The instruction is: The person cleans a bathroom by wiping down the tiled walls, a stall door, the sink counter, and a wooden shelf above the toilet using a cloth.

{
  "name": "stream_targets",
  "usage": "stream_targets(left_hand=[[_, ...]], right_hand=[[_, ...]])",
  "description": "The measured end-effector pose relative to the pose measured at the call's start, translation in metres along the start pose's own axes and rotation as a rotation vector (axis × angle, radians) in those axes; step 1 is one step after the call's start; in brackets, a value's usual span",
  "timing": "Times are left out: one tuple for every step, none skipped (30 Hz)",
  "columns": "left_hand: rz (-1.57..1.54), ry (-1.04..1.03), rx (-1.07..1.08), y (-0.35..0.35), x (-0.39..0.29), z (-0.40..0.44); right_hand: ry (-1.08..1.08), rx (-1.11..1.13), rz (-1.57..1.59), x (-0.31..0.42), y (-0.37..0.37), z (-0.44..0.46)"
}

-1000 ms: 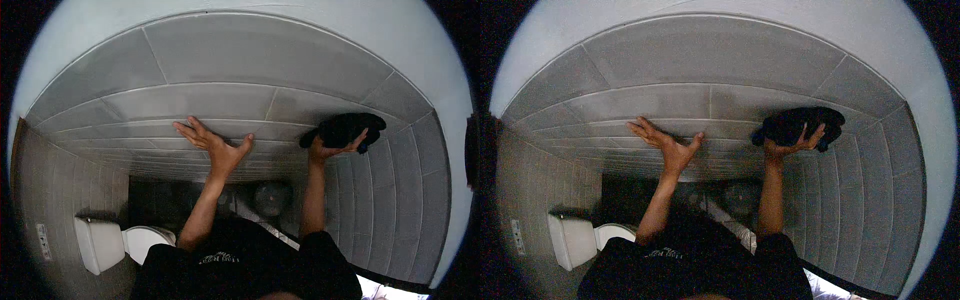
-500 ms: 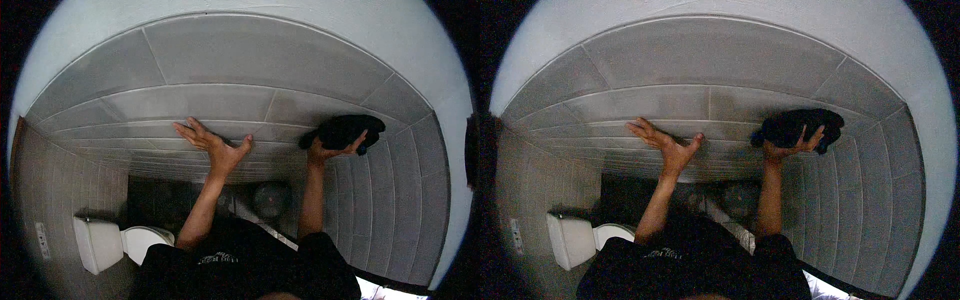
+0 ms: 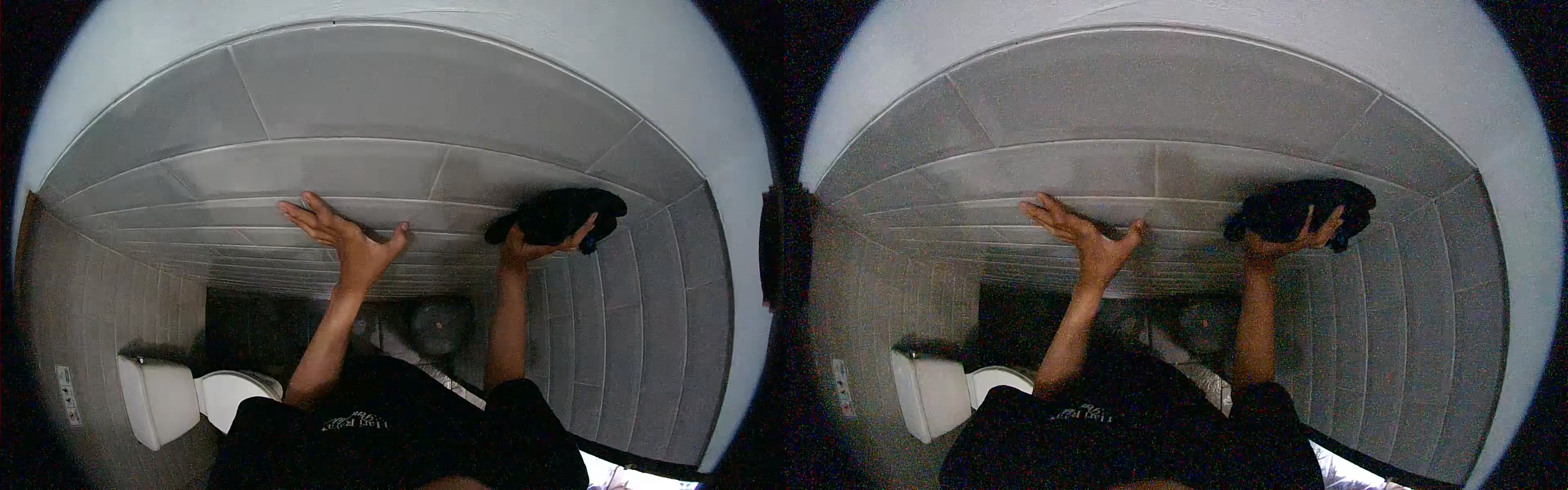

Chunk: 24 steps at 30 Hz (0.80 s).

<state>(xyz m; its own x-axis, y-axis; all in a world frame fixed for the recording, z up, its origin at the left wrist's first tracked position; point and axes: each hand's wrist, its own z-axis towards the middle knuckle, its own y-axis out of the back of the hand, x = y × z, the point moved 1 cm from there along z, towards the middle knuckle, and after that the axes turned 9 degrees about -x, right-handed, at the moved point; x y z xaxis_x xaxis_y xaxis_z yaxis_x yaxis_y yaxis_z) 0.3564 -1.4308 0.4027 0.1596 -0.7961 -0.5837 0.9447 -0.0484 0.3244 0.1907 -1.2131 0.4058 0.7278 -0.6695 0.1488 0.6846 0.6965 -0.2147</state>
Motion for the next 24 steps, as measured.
stream_targets(left_hand=[[0.003, 0.001, 0.003, 0.001, -0.001, 0.001], [0.007, 0.004, 0.007, 0.001, -0.001, 0.001], [0.008, 0.002, 0.009, 0.002, -0.001, 0.0], [0.007, -0.001, 0.011, 0.002, -0.001, 0.0], [0.006, -0.005, 0.012, 0.001, -0.001, 0.0], [0.002, -0.007, 0.015, 0.001, -0.001, 0.0], [0.0, -0.008, 0.018, 0.001, 0.0, 0.0], [-0.002, -0.01, 0.022, 0.002, 0.001, 0.0], [-0.014, 0.001, 0.026, 0.001, 0.001, 0.0], [-0.025, 0.013, 0.032, 0.001, 0.001, 0.0], [-0.037, 0.027, 0.036, 0.001, 0.001, -0.001], [-0.028, 0.019, 0.037, 0.002, 0.0, 0.0], [-0.021, 0.011, 0.037, 0.003, -0.002, 0.001], [-0.012, 0.002, 0.038, 0.004, -0.002, 0.001], [-0.016, 0.001, 0.051, 0.004, -0.001, 0.001], [-0.019, 0.0, 0.064, 0.004, 0.002, -0.001], [-0.021, -0.001, 0.078, 0.006, 0.004, -0.002], [-0.028, 0.017, 0.109, 0.008, 0.006, -0.002], [-0.035, 0.036, 0.139, 0.009, 0.007, -0.003], [-0.045, 0.057, 0.166, 0.01, 0.007, -0.003], [-0.069, 0.056, 0.174, 0.013, 0.007, -0.002], [-0.092, 0.054, 0.182, 0.016, 0.005, -0.002], [-0.115, 0.053, 0.19, 0.019, 0.004, -0.002], [-0.135, 0.053, 0.193, 0.02, 0.003, -0.003]], right_hand=[[0.011, -0.005, 0.009, 0.001, -0.002, 0.001], [0.022, -0.008, 0.019, 0.002, -0.003, 0.002], [0.034, -0.011, 0.028, 0.002, -0.003, 0.002], [-0.001, -0.027, 0.027, 0.001, -0.003, 0.0], [-0.036, -0.044, 0.025, -0.002, -0.003, -0.005], [-0.072, -0.061, 0.022, -0.003, -0.002, -0.008], [-0.068, -0.029, 0.002, -0.003, 0.0, -0.007], [-0.064, 0.002, -0.019, -0.002, 0.004, -0.005], [-0.061, 0.033, -0.039, -0.001, 0.005, -0.005], [-0.067, 0.006, -0.023, 0.0, 0.004, -0.005], [-0.072, -0.022, -0.006, 0.0, 0.0, -0.005], [-0.075, -0.051, 0.011, 0.001, -0.003, -0.004], [-0.043, -0.047, 0.003, -0.003, -0.003, -0.006], [-0.01, -0.043, -0.004, -0.008, -0.002, -0.007], [-0.002, -0.046, -0.005, -0.009, -0.002, -0.009], [0.006, -0.048, -0.006, -0.007, -0.002, -0.006], [-0.012, -0.057, 0.0, -0.003, -0.003, -0.004], [-0.028, -0.065, 0.008, 0.002, -0.004, -0.001], [-0.021, -0.068, 0.023, 0.004, -0.004, -0.001], [-0.012, -0.073, 0.04, 0.004, -0.006, -0.002], [-0.001, -0.077, 0.058, 0.005, -0.009, 0.0], [-0.016, -0.043, 0.04, 0.014, -0.009, 0.004], [-0.03, -0.009, 0.022, 0.03, -0.008, 0.008], [-0.043, 0.022, 0.005, 0.045, -0.009, 0.01]])
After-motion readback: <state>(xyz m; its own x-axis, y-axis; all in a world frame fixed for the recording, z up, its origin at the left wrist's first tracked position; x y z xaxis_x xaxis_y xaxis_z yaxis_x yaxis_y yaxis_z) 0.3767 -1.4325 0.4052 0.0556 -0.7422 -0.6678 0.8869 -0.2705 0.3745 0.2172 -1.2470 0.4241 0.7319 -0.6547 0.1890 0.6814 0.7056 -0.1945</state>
